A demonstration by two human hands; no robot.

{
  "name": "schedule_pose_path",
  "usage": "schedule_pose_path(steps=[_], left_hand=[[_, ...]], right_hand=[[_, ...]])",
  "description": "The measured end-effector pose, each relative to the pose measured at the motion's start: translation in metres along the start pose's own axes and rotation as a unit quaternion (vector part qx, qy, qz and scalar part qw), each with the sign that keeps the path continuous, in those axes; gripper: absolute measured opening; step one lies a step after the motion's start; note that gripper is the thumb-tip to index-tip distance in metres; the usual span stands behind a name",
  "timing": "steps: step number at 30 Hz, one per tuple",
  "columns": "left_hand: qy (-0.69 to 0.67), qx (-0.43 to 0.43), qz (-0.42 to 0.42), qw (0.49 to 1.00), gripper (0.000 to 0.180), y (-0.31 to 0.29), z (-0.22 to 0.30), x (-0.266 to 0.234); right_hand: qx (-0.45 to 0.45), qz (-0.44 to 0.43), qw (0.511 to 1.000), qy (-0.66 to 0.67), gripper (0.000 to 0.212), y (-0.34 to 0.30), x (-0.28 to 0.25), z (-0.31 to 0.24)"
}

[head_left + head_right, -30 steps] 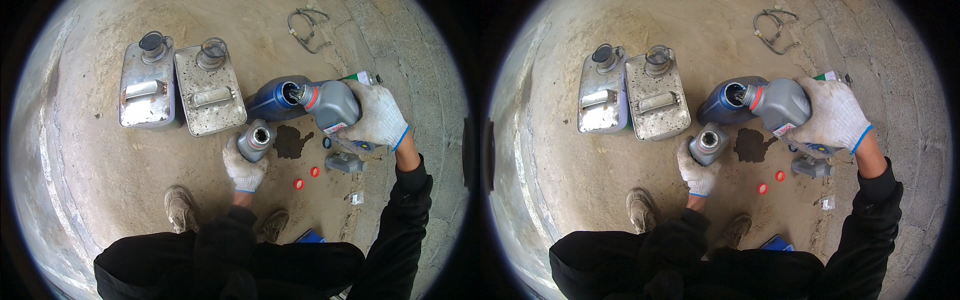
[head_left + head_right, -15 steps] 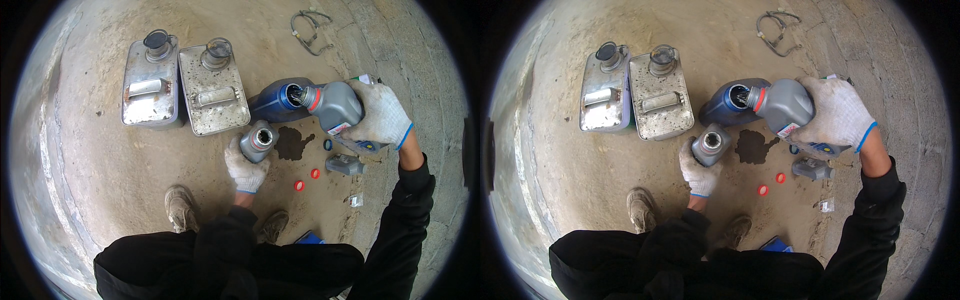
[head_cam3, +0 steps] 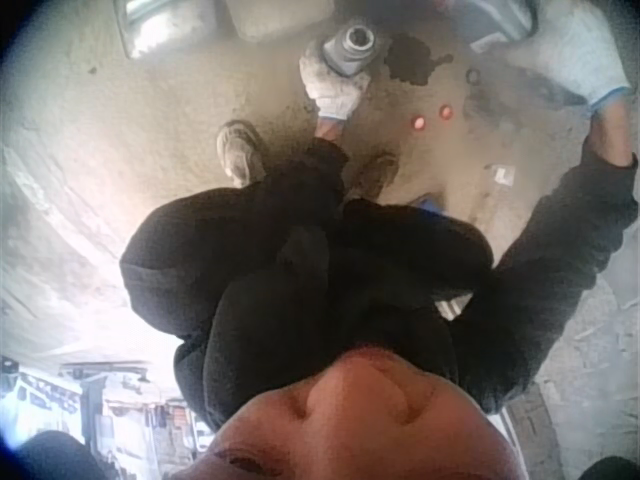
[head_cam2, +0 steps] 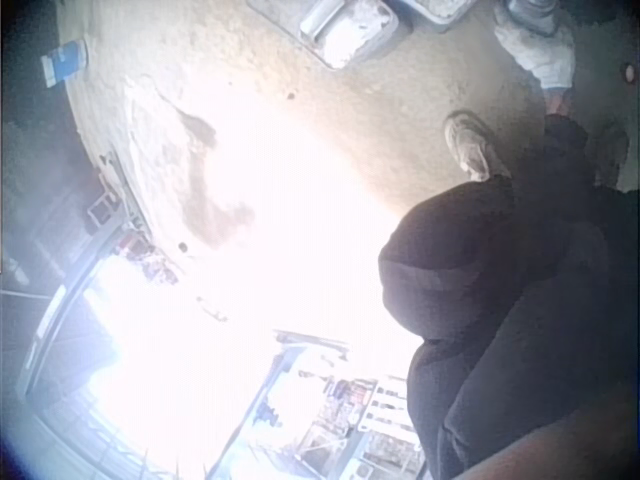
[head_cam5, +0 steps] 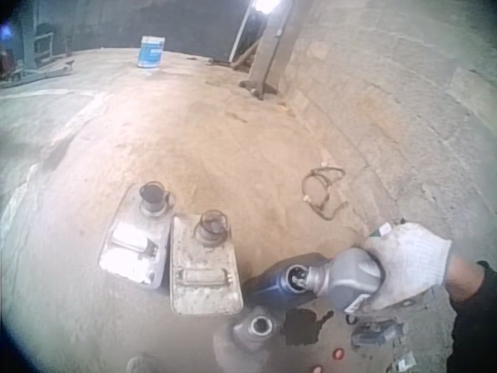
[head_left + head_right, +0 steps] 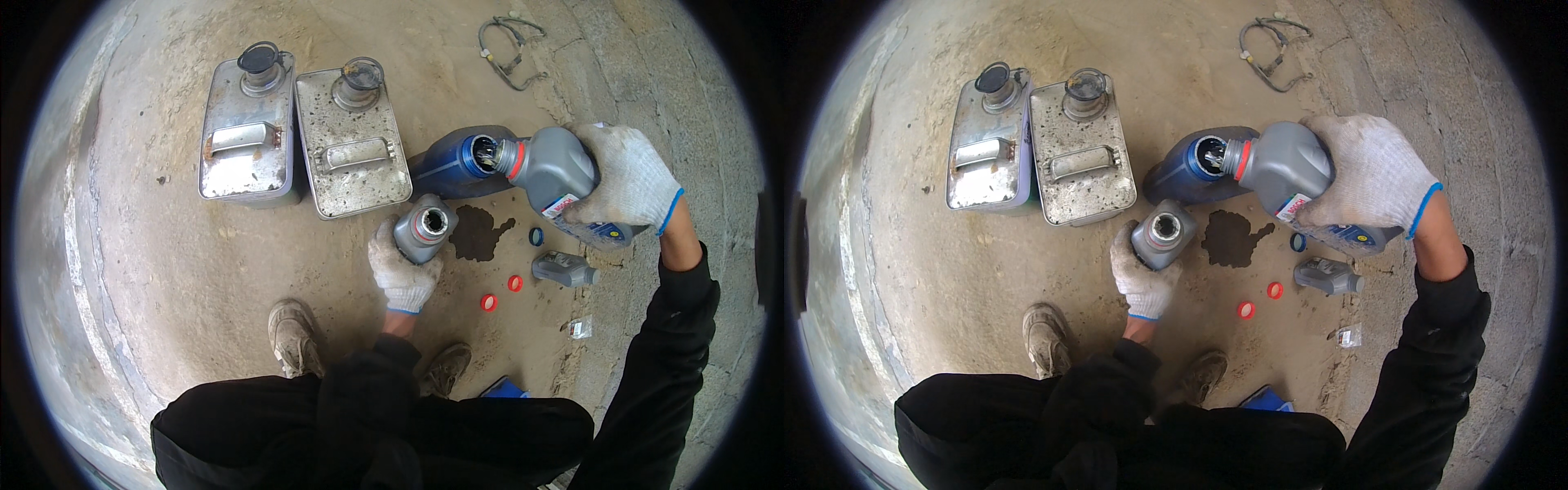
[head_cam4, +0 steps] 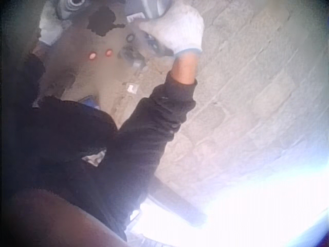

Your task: The person opens several motor oil containers and pours oil from one large metal can into another, then from smaller plastic bottles into other containers. The person handles multiple containers on the floor and transfers liquid between them.

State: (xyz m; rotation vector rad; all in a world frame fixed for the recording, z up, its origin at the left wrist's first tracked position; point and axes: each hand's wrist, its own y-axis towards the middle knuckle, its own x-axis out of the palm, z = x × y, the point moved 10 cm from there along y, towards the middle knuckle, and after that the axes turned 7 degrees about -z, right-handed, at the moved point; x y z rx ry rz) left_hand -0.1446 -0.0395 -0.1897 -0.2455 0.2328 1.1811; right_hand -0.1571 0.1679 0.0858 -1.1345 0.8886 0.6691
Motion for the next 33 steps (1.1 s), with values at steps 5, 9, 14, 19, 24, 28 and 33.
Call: schedule_pose_path(steps=[5, 9, 14, 19, 24, 28, 33], left_hand=[[0.006, 0.008, 0.003, 1.0, 0.082, 0.0, 0.003, -0.001], [0.005, 0.005, 0.008, 1.0, 0.081, -0.001, 0.003, -0.002], [0.008, 0.009, 0.01, 1.0, 0.081, -0.001, 0.005, -0.003], [-0.006, 0.0, 0.003, 1.0, 0.083, -0.002, 0.001, -0.001], [-0.035, 0.008, 0.006, 0.999, 0.085, -0.002, -0.002, 0.0], [-0.012, 0.006, 0.005, 1.0, 0.083, -0.002, -0.003, 0.0], [0.007, 0.0, -0.001, 1.0, 0.084, -0.002, -0.003, 0.0]], right_hand=[[0.009, -0.014, 1.0, 0.008, 0.076, 0.001, 0.002, 0.002], [0.009, -0.019, 1.0, -0.005, 0.077, 0.003, 0.001, 0.001], [0.016, -0.041, 0.999, -0.008, 0.075, 0.005, -0.004, -0.003], [0.004, -0.052, 0.997, -0.052, 0.072, 0.01, -0.013, -0.015], [0.015, -0.066, 0.989, -0.131, 0.078, 0.016, -0.019, -0.023], [-0.006, -0.016, 0.975, -0.223, 0.052, 0.02, -0.031, -0.042], [-0.044, 0.048, 0.941, -0.333, 0.038, 0.022, -0.039, -0.083]])
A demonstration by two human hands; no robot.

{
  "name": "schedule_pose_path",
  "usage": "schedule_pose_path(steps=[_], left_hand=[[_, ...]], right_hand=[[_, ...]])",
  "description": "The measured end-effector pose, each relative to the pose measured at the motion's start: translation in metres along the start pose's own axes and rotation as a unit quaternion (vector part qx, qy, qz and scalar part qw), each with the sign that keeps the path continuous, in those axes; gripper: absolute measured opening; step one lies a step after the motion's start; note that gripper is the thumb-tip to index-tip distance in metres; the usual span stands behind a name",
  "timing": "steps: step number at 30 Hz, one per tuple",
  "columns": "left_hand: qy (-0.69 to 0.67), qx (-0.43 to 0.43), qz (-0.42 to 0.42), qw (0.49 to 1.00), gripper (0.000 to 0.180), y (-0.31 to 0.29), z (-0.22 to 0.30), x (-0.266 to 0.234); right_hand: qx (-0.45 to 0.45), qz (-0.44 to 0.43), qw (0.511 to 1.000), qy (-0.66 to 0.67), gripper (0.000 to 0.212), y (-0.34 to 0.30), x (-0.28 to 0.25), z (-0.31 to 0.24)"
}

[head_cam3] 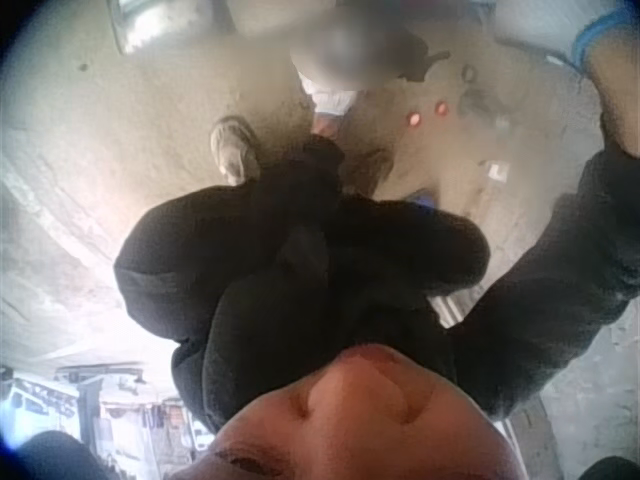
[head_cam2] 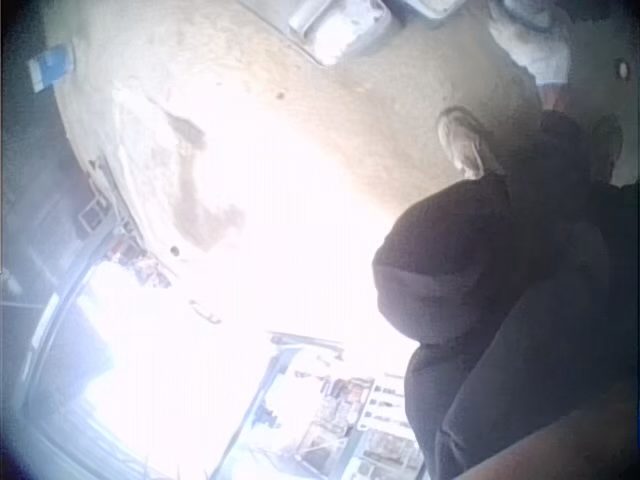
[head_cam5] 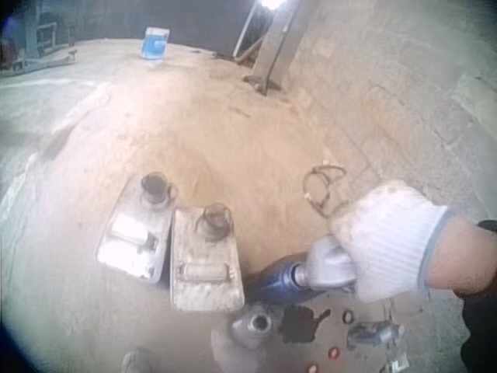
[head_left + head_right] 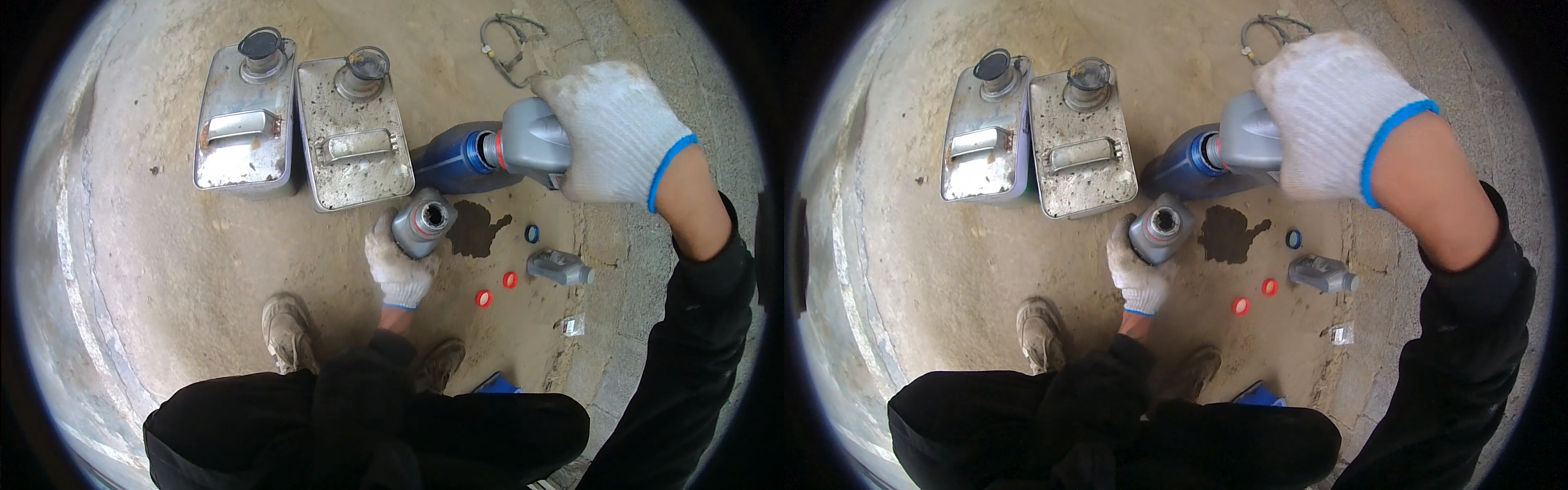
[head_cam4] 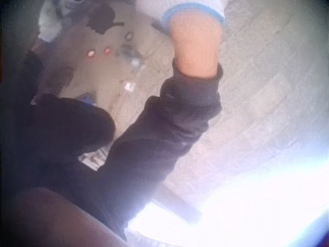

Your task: The person opens several motor oil containers and pours oil from one large metal can into another, then from smaller plastic bottles into other containers. The person handles multiple containers on the floor and transfers liquid between them.

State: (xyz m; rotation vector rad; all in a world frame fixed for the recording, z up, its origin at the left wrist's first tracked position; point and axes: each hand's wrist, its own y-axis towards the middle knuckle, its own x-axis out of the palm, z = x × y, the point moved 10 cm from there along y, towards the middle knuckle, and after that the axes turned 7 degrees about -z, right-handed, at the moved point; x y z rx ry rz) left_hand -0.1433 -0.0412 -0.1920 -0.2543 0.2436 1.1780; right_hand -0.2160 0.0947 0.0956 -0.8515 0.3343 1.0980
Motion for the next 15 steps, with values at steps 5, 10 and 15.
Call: schedule_pose_path(steps=[5, 10, 15], left_hand=[[-0.019, -0.012, -0.006, 1.0, 0.089, 0.0, -0.002, 0.001], [-0.025, -0.014, -0.008, 1.0, 0.091, 0.001, -0.001, 0.0], [-0.022, -0.014, -0.012, 1.0, 0.09, -0.001, -0.001, 0.002]], right_hand=[[0.056, -0.074, 0.989, -0.116, 0.056, 0.008, 0.0, -0.026], [0.037, 0.036, 0.968, -0.246, 0.042, 0.009, -0.021, -0.058], [0.047, 0.022, 0.96, -0.277, 0.041, 0.009, -0.014, -0.054]])
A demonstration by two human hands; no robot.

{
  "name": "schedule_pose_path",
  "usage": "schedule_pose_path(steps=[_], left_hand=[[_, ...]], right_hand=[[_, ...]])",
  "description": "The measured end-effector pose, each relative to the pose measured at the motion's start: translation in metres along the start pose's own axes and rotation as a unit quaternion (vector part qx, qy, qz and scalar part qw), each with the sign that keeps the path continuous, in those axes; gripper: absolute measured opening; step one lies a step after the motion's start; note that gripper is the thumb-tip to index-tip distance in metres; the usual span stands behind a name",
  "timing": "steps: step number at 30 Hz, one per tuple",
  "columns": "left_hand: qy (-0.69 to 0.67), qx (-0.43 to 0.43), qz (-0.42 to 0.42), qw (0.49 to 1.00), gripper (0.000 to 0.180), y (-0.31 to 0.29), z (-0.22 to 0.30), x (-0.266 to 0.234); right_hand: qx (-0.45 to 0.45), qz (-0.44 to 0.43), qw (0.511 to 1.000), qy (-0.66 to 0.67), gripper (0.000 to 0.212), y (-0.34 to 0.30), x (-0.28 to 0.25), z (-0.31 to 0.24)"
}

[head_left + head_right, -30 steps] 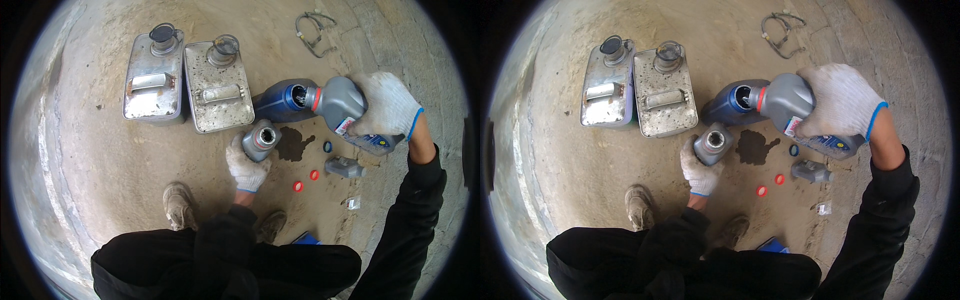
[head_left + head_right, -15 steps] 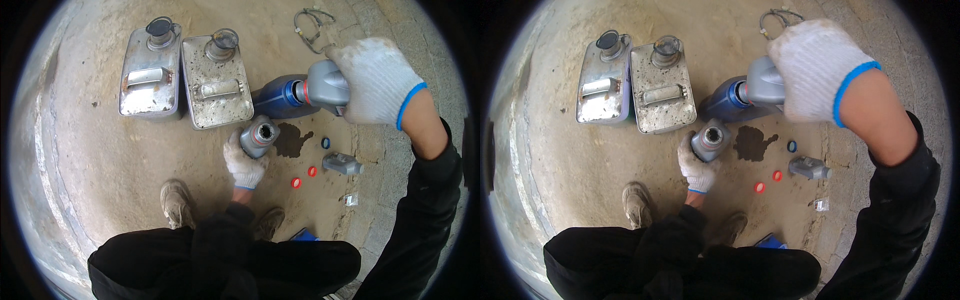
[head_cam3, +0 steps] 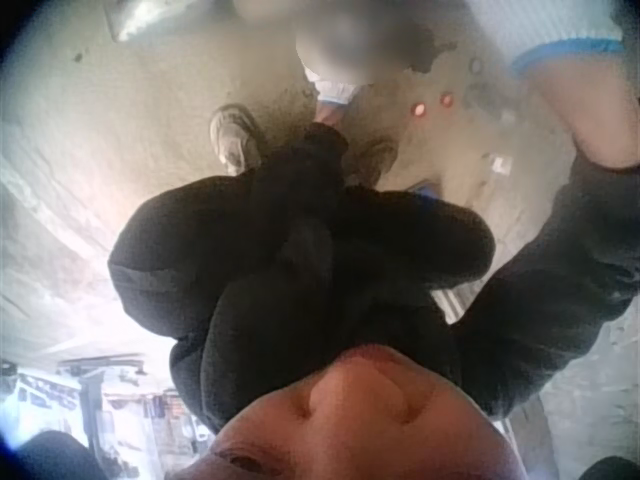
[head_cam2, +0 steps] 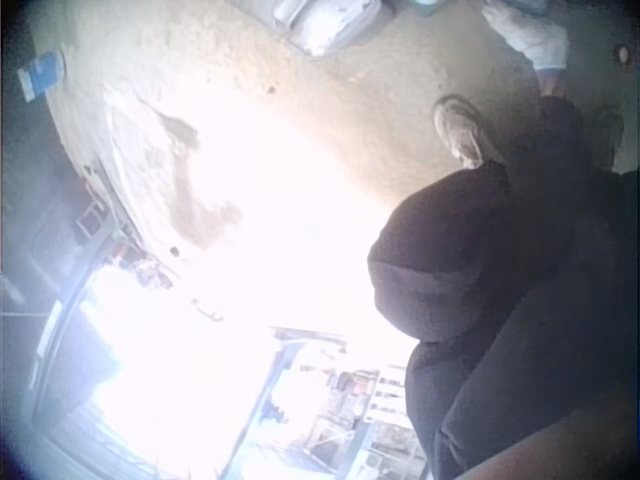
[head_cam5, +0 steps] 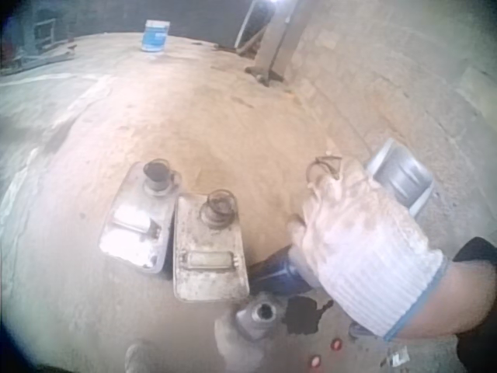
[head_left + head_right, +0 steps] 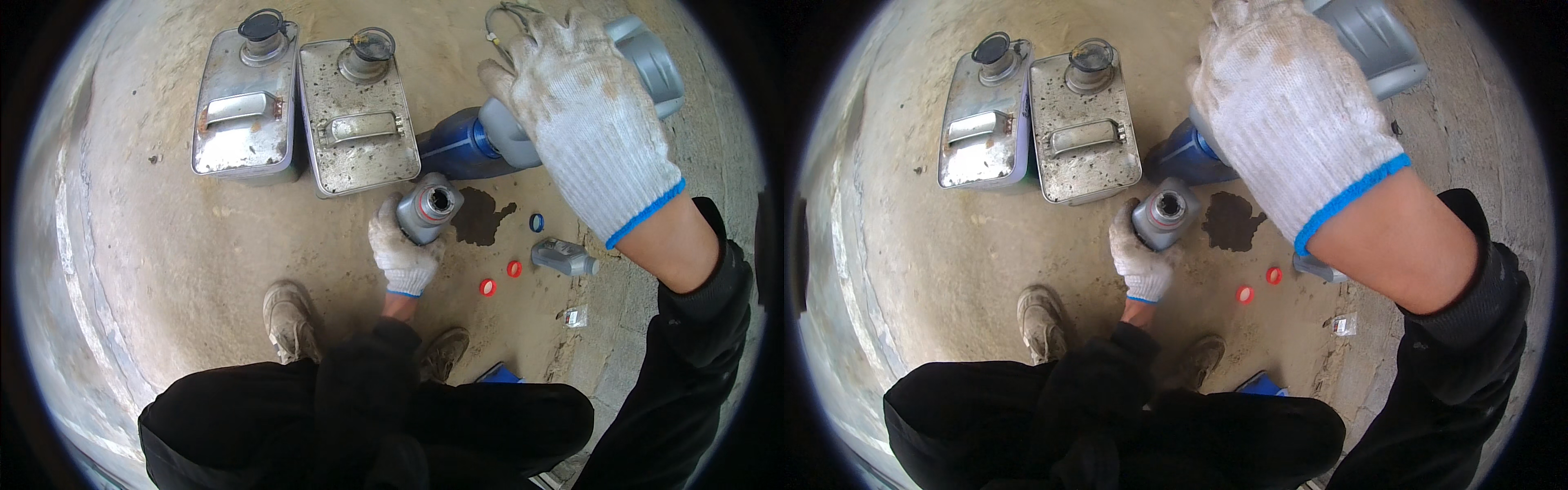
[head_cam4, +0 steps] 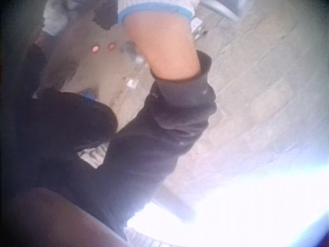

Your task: The person opens several motor oil containers and pours oil from one large metal can into another, then from smaller plastic bottles into other containers. The person handles multiple containers on the floor and transfers liquid between them.

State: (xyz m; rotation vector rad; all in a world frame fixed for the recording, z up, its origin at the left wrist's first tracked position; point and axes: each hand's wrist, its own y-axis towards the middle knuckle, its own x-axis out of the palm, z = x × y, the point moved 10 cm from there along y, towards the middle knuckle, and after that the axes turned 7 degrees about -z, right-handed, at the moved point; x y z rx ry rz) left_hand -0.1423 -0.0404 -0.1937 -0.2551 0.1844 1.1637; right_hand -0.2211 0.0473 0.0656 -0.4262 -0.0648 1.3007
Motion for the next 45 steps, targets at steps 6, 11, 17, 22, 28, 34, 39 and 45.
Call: schedule_pose_path(steps=[6, 11, 17, 22, 28, 34, 39, 45], left_hand=[[-0.013, 0.027, 0.008, 0.999, 0.089, 0.0, -0.001, 0.001], [-0.01, 0.034, 0.009, 0.999, 0.089, 0.0, -0.001, 0.001], [-0.019, 0.028, 0.006, 0.999, 0.088, 0.001, 0.0, 0.0], [-0.007, 0.013, 0.002, 1.0, 0.088, 0.001, 0.0, 0.0], [-0.012, 0.024, 0.007, 1.0, 0.089, 0.001, 0.001, 0.0], [-0.018, 0.022, 0.0, 1.0, 0.089, 0.0, -0.001, 0.0], [0.006, 0.024, -0.009, 1.0, 0.089, 0.001, 0.002, -0.001], [0.018, 0.009, -0.025, 0.999, 0.09, 0.001, -0.003, -0.003]], right_hand=[[0.015, 0.0, 1.0, 0.002, 0.049, 0.002, -0.005, 0.003], [-0.09, -0.087, 0.987, 0.105, 0.031, -0.005, -0.012, 0.015], [-0.05, -0.089, 0.989, 0.107, 0.026, -0.003, -0.015, 0.014], [-0.068, -0.057, 0.988, 0.13, 0.024, -0.003, -0.015, 0.013], [-0.078, -0.05, 0.982, 0.162, 0.028, -0.01, -0.008, 0.019], [0.009, 0.013, 0.991, 0.132, 0.074, -0.007, 0.013, 0.015], [0.021, 0.029, 0.981, 0.19, 0.089, -0.021, 0.039, 0.02], [0.058, 0.049, 0.95, 0.303, 0.089, -0.046, 0.073, 0.032]])
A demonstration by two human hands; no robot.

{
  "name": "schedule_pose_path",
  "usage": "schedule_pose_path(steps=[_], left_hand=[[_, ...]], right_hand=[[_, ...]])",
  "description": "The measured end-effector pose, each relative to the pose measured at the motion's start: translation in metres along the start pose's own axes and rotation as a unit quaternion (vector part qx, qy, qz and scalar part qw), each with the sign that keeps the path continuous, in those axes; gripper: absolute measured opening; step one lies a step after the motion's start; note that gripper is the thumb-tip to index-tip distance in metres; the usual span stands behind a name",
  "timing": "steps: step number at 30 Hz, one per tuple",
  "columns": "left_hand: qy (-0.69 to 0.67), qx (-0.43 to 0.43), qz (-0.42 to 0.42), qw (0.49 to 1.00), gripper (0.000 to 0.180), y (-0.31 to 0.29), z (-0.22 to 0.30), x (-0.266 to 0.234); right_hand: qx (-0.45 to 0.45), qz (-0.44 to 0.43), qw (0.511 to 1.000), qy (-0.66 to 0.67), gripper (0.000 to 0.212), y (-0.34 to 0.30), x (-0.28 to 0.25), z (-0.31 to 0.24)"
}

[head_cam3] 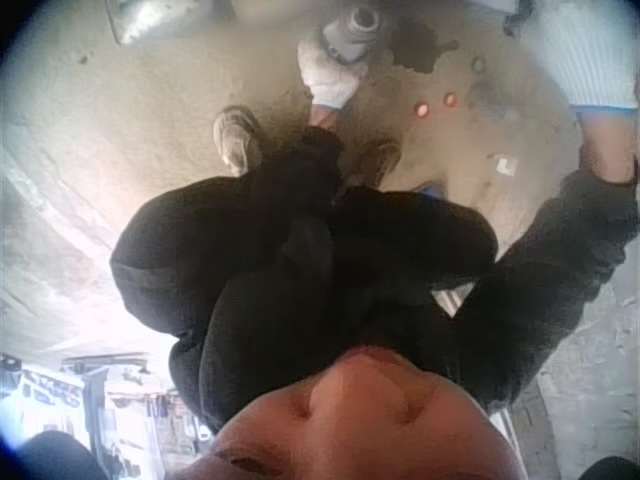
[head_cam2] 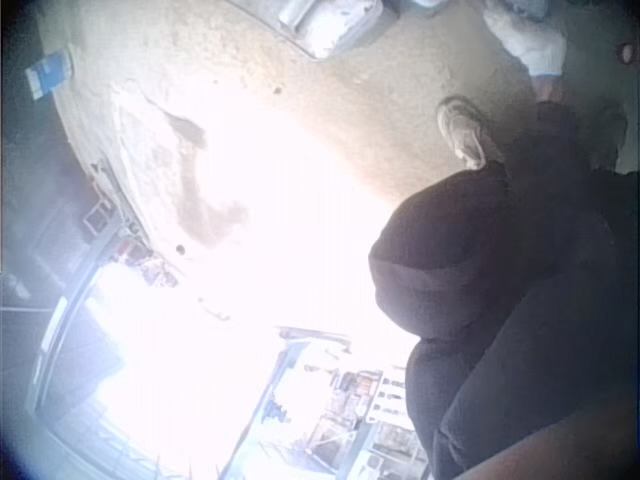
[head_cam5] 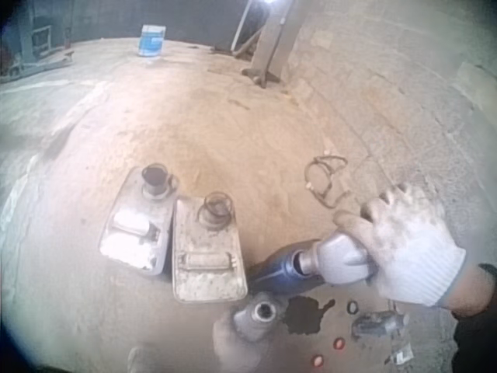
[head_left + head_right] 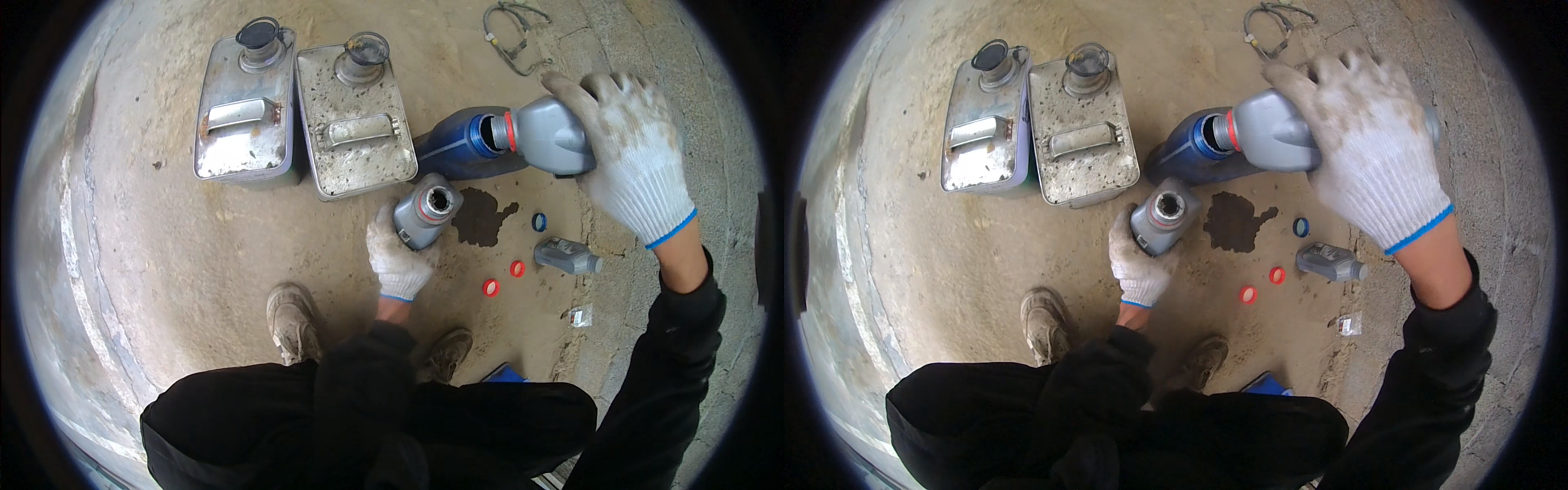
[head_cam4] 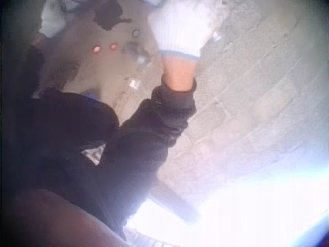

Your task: The person opens several motor oil containers and pours oil from one large metal can into another, then from smaller plastic bottles into other containers. The person handles multiple containers on the floor and transfers liquid between them.

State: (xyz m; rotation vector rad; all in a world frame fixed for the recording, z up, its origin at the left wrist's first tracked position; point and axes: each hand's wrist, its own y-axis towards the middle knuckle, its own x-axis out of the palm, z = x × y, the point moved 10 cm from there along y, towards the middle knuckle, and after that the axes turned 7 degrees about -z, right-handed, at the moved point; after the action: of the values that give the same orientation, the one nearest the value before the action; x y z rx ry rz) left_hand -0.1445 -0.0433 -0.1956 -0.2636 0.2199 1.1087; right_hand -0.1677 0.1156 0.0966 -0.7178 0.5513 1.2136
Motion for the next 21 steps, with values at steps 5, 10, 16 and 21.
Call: schedule_pose_path(steps=[5, 10, 16, 21], left_hand=[[0.019, 0.008, -0.006, 1.0, 0.091, 0.001, -0.003, 0.0], [0.041, 0.017, -0.026, 0.999, 0.092, 0.003, -0.004, 0.0], [-0.033, 0.015, -0.084, 0.996, 0.095, 0.014, -0.015, 0.006], [-0.026, 0.023, -0.08, 0.996, 0.086, 0.017, -0.004, 0.001]], right_hand=[[0.076, -0.033, 0.993, 0.084, 0.089, -0.02, 0.028, 0.019], [0.119, -0.023, 0.976, 0.181, 0.088, -0.034, 0.047, 0.026], [0.138, 0.05, 0.956, 0.255, 0.088, -0.058, 0.063, 0.028], [0.222, 0.057, 0.899, 0.372, 0.096, -0.114, 0.106, 0.041]])
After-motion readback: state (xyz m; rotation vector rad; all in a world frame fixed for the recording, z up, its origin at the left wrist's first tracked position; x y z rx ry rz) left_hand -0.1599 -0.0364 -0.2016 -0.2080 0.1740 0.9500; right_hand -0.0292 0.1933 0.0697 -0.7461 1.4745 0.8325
